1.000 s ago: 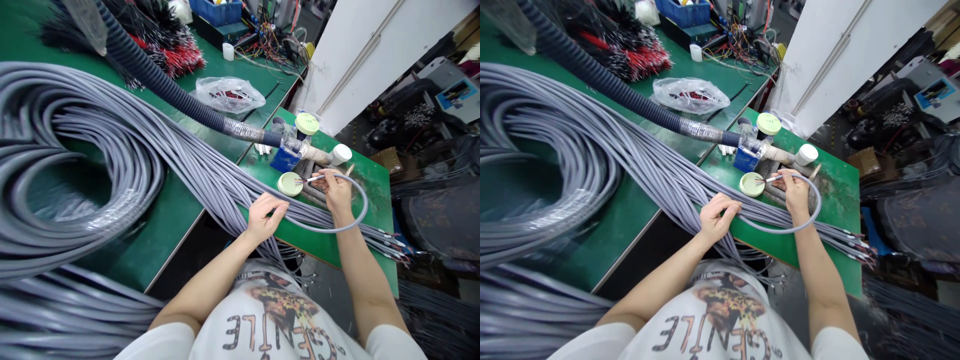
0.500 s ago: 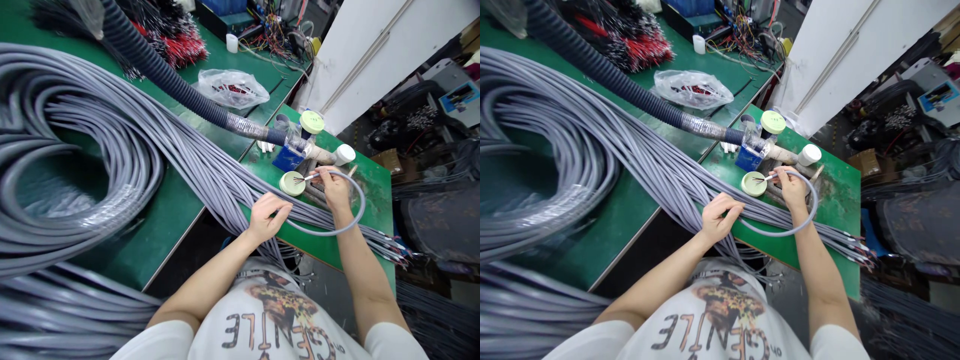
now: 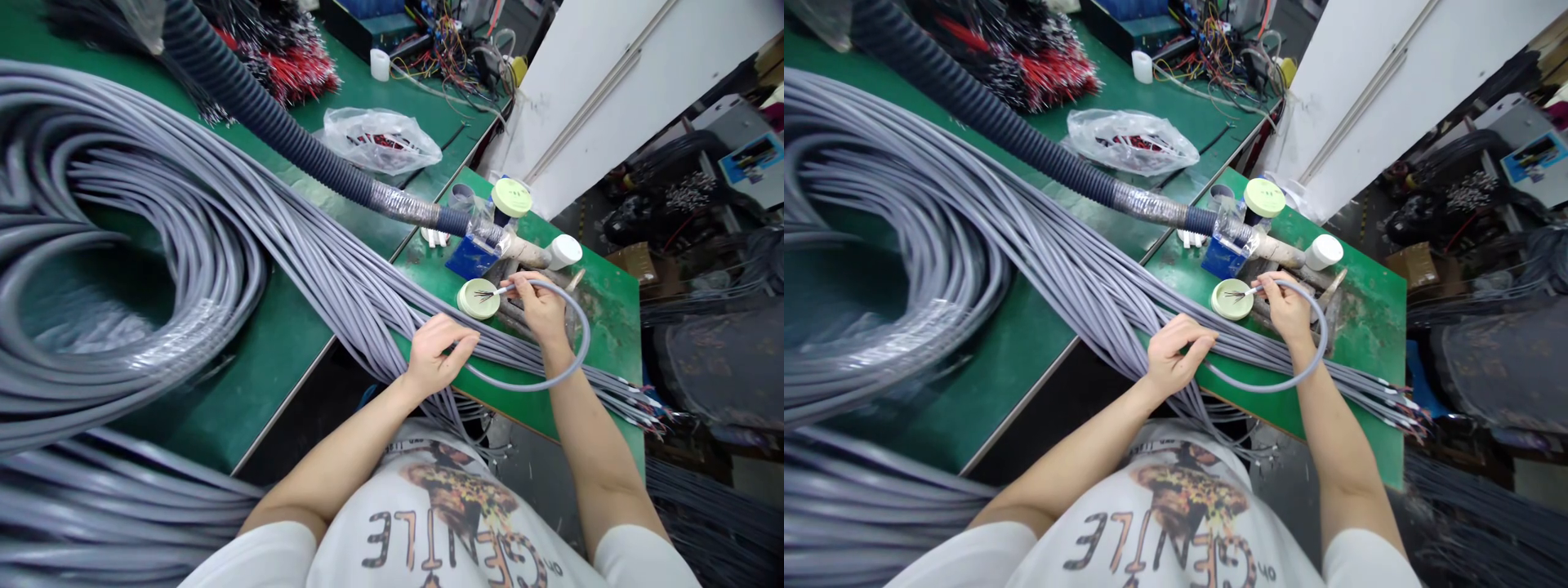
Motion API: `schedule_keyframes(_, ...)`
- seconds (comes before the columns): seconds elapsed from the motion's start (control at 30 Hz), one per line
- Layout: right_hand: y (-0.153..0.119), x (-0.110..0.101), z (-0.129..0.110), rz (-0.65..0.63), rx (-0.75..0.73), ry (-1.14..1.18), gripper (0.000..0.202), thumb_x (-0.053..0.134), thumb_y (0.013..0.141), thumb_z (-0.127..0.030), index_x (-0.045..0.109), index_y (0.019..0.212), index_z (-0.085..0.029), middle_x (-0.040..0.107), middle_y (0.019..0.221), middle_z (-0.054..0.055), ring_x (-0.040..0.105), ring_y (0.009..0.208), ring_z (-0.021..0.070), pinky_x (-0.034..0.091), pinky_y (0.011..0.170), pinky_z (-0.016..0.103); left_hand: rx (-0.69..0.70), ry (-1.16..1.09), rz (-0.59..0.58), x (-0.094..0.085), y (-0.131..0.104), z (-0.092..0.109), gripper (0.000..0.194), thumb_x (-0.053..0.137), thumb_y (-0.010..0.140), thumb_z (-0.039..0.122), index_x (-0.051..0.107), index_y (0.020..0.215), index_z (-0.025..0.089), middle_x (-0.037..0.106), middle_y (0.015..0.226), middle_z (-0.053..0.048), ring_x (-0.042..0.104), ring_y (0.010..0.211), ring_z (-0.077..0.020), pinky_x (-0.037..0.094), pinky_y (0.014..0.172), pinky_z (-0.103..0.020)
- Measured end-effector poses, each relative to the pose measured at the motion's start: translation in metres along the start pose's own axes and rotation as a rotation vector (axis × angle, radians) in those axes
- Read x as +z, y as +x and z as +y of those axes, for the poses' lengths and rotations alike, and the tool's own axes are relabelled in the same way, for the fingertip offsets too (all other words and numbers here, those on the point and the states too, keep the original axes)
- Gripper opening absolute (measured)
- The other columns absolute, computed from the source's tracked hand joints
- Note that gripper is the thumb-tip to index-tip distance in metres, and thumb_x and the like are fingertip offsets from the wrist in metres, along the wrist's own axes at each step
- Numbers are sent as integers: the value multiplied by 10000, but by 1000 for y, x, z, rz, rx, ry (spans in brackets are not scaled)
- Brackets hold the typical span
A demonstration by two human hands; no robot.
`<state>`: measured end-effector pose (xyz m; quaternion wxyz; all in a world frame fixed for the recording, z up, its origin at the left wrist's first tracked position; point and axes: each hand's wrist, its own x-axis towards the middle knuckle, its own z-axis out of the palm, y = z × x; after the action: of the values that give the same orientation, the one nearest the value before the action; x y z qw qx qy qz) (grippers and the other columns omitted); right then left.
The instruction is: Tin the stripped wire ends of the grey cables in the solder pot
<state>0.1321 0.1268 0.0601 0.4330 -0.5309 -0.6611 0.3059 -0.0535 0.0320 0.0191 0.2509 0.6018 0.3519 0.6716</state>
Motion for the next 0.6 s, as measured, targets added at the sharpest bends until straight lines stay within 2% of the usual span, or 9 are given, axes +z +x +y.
schedule_keyframes(0.27,0,-6,-8,28,-12,3,249,587,860,-445,689,884,-220,731,807,26,684,691,169,590,674,315,8,1,4,0,0,0,93,596,850,176,684,819,169,712,726,-36,605,644,-131,471,654,-296)
schedule_keyframes(0.43,1,-34,-16,129,-33,-24,254,587,861,-450,686,885,-217,732,804,26,685,660,168,594,646,318,6,2,8,-1,-1,-1,100,590,855,179,686,830,173,713,728,-28,605,645,-129,470,658,-297)
schedule_keyframes(0.6,6,-65,-3,227,-28,-47,267,599,851,-458,677,849,-204,722,743,25,683,612,165,588,595,304,14,44,37,-1,-3,-2,94,595,846,169,688,846,181,712,726,-22,625,686,-145,488,700,-318)
